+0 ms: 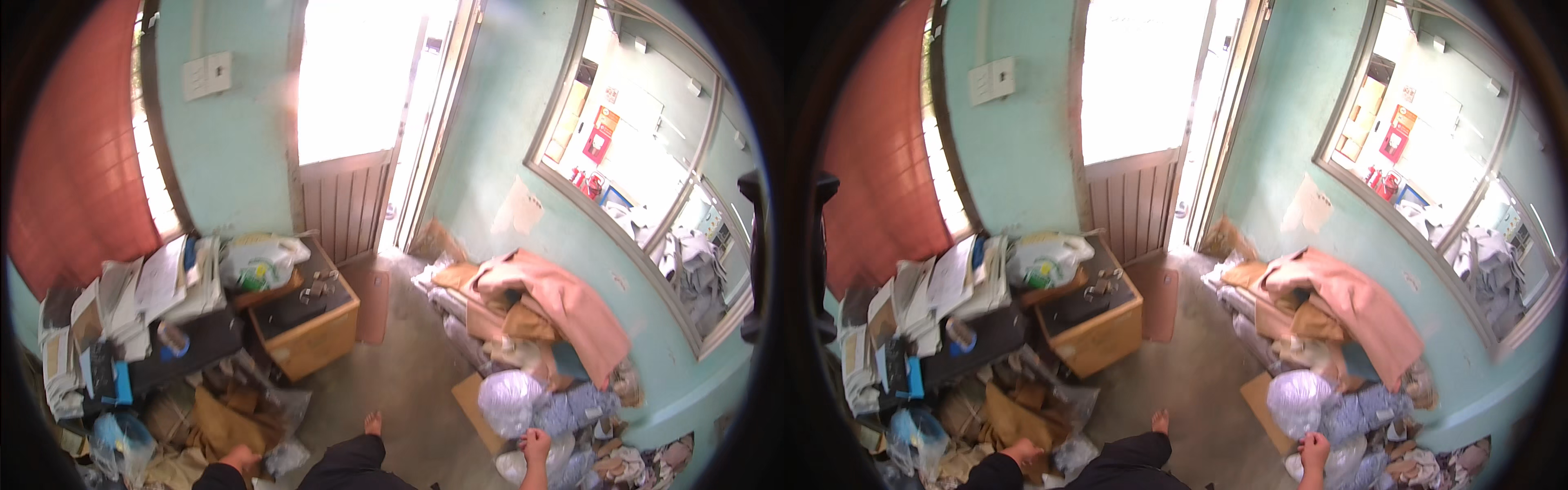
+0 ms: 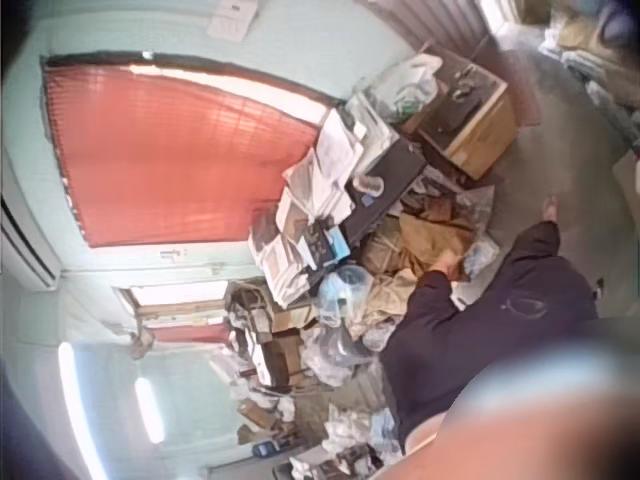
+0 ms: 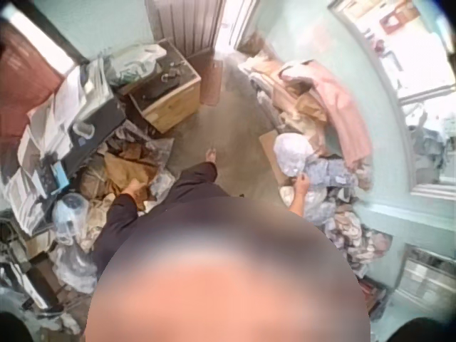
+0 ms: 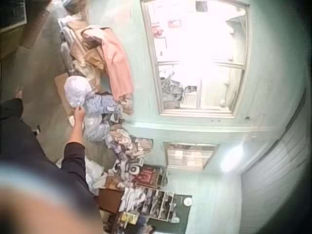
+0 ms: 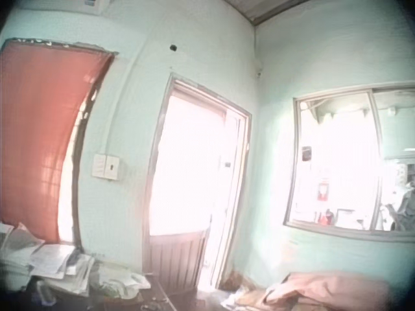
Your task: The person walks from a cluttered office to an outdoor storage area, opens a large white sack, and pours out many plastic-wrapped slippers. They then open a cardboard box and remove a stack of slippers, placing them on the floor.
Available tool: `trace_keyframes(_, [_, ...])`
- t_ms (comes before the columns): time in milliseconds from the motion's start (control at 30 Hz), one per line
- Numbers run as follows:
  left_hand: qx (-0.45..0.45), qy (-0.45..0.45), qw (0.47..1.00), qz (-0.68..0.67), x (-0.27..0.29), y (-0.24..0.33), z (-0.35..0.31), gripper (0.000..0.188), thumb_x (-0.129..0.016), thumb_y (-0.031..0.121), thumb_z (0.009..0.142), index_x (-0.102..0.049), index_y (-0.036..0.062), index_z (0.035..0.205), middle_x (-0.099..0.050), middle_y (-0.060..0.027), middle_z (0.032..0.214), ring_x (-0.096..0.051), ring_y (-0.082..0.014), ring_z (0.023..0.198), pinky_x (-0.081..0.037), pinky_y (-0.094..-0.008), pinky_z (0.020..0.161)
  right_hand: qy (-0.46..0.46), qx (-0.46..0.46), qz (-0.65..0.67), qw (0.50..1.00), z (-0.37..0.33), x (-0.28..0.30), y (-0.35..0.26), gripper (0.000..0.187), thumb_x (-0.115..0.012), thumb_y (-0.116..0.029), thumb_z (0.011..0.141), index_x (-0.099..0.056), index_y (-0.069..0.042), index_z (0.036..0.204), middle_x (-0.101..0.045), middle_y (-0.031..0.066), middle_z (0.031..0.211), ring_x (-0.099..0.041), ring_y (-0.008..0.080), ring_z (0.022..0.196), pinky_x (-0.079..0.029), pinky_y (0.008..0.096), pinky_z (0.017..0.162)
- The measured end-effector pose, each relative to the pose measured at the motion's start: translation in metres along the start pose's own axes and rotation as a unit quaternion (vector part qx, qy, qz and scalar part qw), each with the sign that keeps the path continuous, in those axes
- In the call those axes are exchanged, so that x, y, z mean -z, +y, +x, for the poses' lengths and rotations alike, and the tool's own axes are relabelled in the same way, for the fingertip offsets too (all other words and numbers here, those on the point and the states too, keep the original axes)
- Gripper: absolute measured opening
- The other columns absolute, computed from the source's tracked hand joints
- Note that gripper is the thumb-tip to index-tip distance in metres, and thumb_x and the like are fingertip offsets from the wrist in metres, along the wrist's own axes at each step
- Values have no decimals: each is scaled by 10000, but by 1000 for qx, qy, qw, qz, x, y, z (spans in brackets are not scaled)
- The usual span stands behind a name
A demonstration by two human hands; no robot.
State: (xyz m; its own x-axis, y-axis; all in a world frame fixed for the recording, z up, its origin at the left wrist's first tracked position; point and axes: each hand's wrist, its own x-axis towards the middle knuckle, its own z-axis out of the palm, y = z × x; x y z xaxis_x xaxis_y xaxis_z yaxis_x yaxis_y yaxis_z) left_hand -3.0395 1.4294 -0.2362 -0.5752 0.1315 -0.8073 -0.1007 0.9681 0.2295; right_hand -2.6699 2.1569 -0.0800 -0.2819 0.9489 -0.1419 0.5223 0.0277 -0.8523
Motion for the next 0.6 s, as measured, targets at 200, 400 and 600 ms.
trace_keyframes(200, [-274, 124, 951, 78, 157, 323, 79, 451, -614, 482, 860, -732, 53, 935, -696, -196, 953, -644, -402, 931, -517, -476, 811, -316, -201, -171, 911, 67, -112, -1, 302, -641, -297, 891, -671, -18, 1005, -687, 148, 894, -641, 254, 725, -522, 416, 609])
trace_keyframes(400, [-440, 254, 848, -152, 371, 651, 110, 299, -679, 259, 877, -700, 27, 1065, -712, -169, 913, -694, -293, 785, -550, -366, 728, -383, -345, -171, 839, 201, -237, 11, 237, -633, -260, 887, -714, -44, 941, -690, 130, 797, -656, 237, 680, -531, 402, 588])
trace_keyframes(600, [-397, 280, 861, -147, 518, 861, 156, 478, -672, 261, 873, -591, 12, 1272, -715, -175, 997, -680, -348, 934, -531, -395, 852, -401, -79, -335, 849, 578, -392, -196, 279, -583, -220, 902, -674, -20, 729, -674, 131, 665, -647, 231, 542, -537, 415, 544])
